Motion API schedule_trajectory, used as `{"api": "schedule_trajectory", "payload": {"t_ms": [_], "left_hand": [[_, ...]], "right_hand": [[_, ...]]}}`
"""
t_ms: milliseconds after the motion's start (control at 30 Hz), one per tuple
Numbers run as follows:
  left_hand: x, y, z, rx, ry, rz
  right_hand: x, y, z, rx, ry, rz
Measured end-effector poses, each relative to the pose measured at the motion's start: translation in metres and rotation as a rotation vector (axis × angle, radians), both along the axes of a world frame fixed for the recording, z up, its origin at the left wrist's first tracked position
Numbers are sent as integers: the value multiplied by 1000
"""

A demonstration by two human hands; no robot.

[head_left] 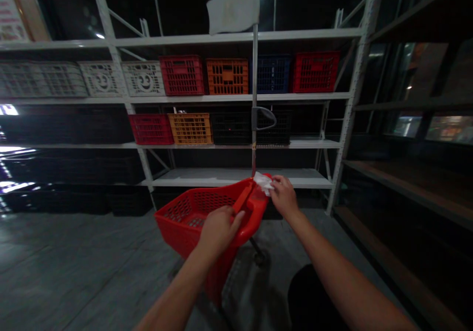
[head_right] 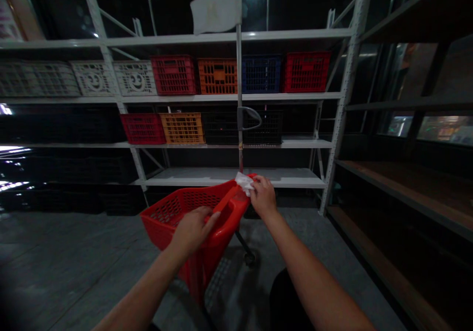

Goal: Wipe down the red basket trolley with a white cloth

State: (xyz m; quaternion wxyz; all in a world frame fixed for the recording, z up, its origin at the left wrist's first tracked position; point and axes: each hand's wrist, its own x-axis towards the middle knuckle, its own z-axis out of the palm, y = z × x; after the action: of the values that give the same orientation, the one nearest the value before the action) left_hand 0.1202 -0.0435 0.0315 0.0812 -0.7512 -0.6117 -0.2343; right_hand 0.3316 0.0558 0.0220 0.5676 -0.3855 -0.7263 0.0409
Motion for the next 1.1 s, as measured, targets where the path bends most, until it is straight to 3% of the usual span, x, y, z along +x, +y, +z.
{"api": "schedule_trajectory", "payload": {"t_ms": [100,167,233,433,567,700,800,900,1000,1100], "left_hand": [[47,-13,-2,-79,56,51],[60,-16,-8,-115,98,117],[60,-17,-11,-124,114,138],[45,-21,-7,-139,121,118],[36,-24,-6,-174,143,124],[21,-29,-7,-198,173,116],[10,-34,-5,-216,174,107],[3,-38,-3,-229,181,94],[-2,-39,-2,-228,185,88],[-7,-41,-2,-230,176,104]], "right_hand": [[-23,4,5,-40,-423,303],[-29,11,1,-88,-509,453],[-24,24,-1,-166,-471,440],[-3,66,13,-306,-306,161],[-26,34,5,-303,-283,156],[-49,-27,-11,-125,-383,450],[-43,-41,-14,-62,-407,594],[-23,-14,-9,-162,-271,522],[-6,19,-5,-301,-120,270],[-11,21,-4,-305,-104,140]]}}
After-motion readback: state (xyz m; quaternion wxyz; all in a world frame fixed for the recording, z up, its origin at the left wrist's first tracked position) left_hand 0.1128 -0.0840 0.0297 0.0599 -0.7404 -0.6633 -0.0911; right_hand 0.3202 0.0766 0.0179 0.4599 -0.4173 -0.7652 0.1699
